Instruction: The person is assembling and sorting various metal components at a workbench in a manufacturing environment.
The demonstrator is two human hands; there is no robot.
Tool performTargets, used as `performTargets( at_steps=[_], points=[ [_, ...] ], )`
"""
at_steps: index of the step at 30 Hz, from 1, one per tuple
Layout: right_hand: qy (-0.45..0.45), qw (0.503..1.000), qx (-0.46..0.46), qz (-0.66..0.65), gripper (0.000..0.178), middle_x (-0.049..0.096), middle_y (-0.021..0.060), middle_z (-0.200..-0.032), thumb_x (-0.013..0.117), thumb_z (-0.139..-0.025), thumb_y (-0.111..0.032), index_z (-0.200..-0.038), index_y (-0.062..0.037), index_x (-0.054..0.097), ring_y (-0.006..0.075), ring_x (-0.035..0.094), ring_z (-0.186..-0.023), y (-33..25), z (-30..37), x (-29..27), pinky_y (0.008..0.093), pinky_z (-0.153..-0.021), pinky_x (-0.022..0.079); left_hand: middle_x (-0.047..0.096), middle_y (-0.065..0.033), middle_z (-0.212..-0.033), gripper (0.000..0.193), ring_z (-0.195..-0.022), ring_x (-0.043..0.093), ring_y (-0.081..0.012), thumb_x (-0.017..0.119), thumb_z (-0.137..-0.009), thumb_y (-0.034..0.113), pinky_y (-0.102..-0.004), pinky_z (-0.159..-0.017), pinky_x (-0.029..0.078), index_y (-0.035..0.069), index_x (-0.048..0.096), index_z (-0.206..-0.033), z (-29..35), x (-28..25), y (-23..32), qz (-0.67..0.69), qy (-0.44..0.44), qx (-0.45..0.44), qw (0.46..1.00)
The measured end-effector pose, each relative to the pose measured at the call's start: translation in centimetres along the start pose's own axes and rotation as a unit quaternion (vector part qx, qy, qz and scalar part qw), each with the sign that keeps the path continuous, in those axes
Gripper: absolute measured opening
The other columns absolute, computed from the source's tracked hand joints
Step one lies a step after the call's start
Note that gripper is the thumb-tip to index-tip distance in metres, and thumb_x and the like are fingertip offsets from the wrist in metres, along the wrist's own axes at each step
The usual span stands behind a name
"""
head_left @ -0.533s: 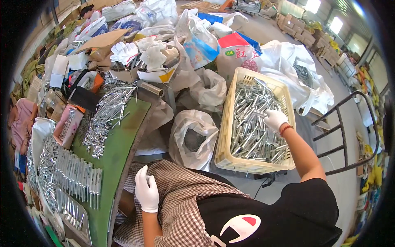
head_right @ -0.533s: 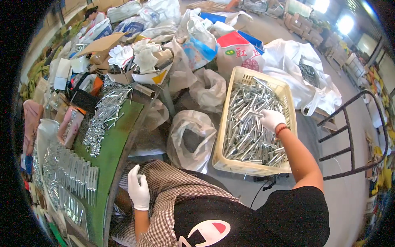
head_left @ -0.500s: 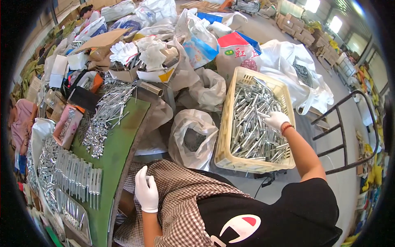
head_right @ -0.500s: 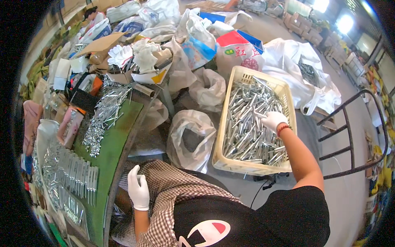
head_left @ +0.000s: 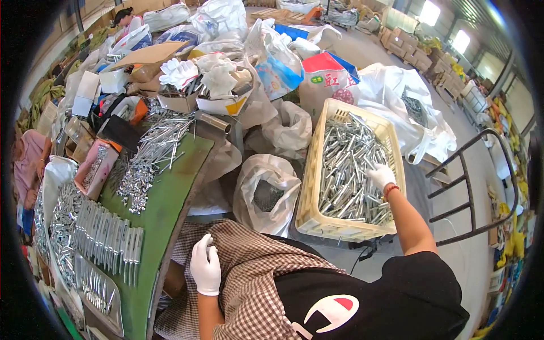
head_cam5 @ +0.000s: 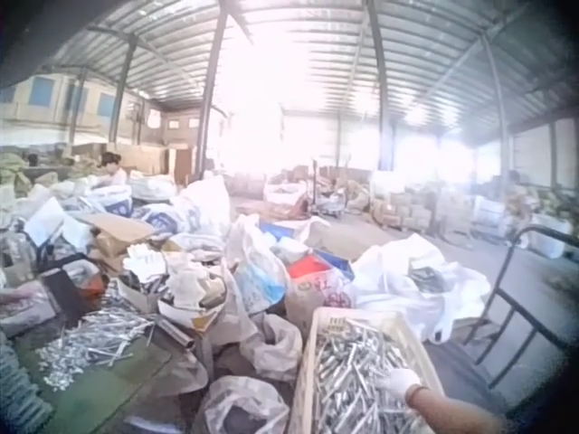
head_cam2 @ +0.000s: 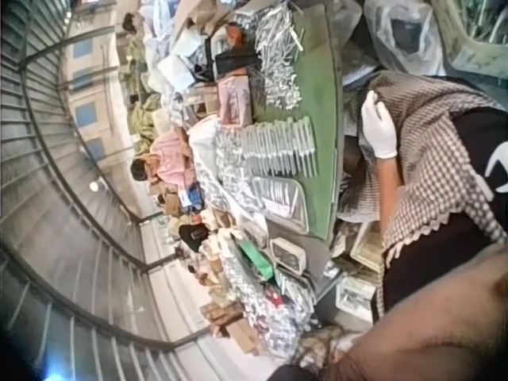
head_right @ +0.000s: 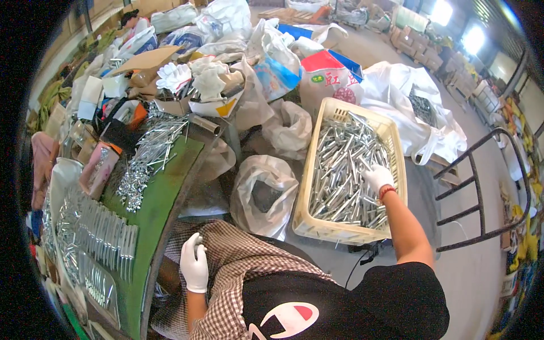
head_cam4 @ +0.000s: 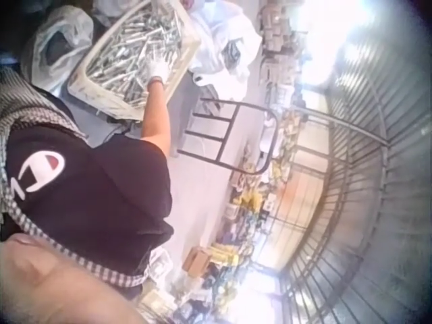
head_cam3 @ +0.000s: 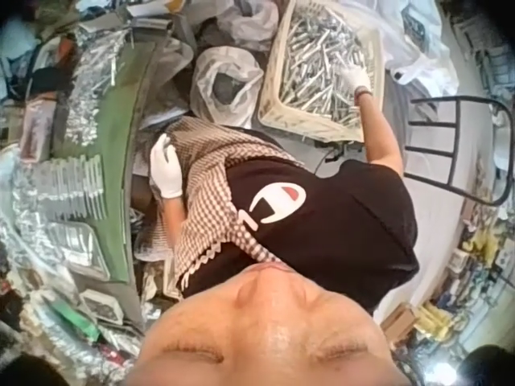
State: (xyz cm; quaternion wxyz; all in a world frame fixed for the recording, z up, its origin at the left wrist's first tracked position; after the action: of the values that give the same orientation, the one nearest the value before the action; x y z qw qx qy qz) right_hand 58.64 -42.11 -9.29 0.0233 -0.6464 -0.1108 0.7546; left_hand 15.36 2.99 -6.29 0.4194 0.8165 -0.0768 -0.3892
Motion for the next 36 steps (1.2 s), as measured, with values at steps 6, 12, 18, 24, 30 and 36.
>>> performTargets(
  at_steps=[6,12,18,24,30,36],
  points=[
    [0.145,0.947,-0.117,-0.263,0.033,0.066,0.0088,-0.072,0.065,-0.085,-0.038,-0.096,-0.0071,0.070,0.0197,0.064,-0.069,-15.4,4.8,-10.4,0.0333,-0.066,0.049,0.063,-0.0129,-0.105,0.033,-0.093,0.064,-0.0212,0.057,-0.086,-0.003,-0.0303,-0.082,0.052,0.001,0.058,-0.118,-1.0,0.0,2.5,0.103,-0.040,-0.051,0.993],
    [-0.092,0.775,-0.505,-0.369,0.032,0.067,0.0145,-0.084,0.068,-0.081,-0.037,-0.092,-0.0077,0.069,0.0297,0.065,-0.075,-36.2,18.9,-3.5,0.0358,-0.071,0.052,0.047,-0.0111,-0.128,0.075,-0.108,0.054,-0.0209,0.063,-0.081,-0.003,-0.0306,-0.089,0.049,0.003,0.024,-0.146,-2.6,4.8,8.3,0.521,-0.135,-0.180,0.824],
    [-0.137,0.813,-0.478,-0.302,0.043,0.065,0.0173,-0.088,0.067,-0.080,-0.032,-0.112,-0.0051,0.058,0.0350,0.064,-0.088,-40.8,24.6,0.7,0.0404,-0.075,0.051,0.058,0.0001,-0.097,0.042,-0.077,0.054,-0.0036,0.060,-0.093,0.024,-0.0186,-0.063,0.045,0.008,0.045,-0.130,-1.0,5.7,2.8,0.619,-0.026,-0.259,0.741],
    [-0.065,0.723,-0.621,-0.296,0.022,0.063,0.0115,-0.088,0.064,-0.083,-0.026,-0.094,-0.0066,0.064,0.0320,0.061,-0.079,-39.5,22.8,-2.2,0.0406,-0.070,0.050,0.063,0.0010,-0.091,0.029,-0.082,0.059,-0.0118,0.055,-0.097,0.025,-0.0311,-0.077,0.049,0.010,0.053,-0.122,0.0,5.6,-1.0,0.702,0.032,-0.269,0.658],
    [0.275,0.927,-0.241,0.081,0.011,0.063,0.0144,-0.075,0.058,-0.081,-0.018,-0.082,-0.0085,0.064,0.0322,0.064,-0.075,-18.3,-1.7,-7.5,0.0427,-0.067,0.051,0.064,-0.0004,-0.089,0.023,-0.083,0.063,-0.0152,0.052,-0.098,0.023,-0.0381,-0.075,0.053,0.010,0.058,-0.116,0.8,5.1,-1.0,0.766,0.026,-0.284,0.576],
    [0.094,0.920,-0.221,0.310,0.017,0.065,0.0096,-0.091,0.058,-0.082,-0.013,-0.094,-0.0184,0.069,0.0268,0.066,-0.087,-7.6,-7.3,-0.4,0.0403,-0.073,0.053,0.062,0.0005,-0.097,0.024,-0.085,0.063,-0.0155,0.052,-0.099,0.027,-0.0383,-0.071,0.054,0.014,0.054,-0.118,1.1,6.6,-1.5,0.774,0.007,-0.320,0.546]
  ],
)
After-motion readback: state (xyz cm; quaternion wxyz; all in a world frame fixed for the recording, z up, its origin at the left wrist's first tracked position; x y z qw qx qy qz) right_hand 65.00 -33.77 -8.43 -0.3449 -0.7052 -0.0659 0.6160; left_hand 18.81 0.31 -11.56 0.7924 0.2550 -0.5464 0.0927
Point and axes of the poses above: each hand's wrist, its own z-axis away from the middle knuckle, its own x-axis out of the palm, y = z × x, the point moved 9 cm from there along -z, towards the middle knuckle
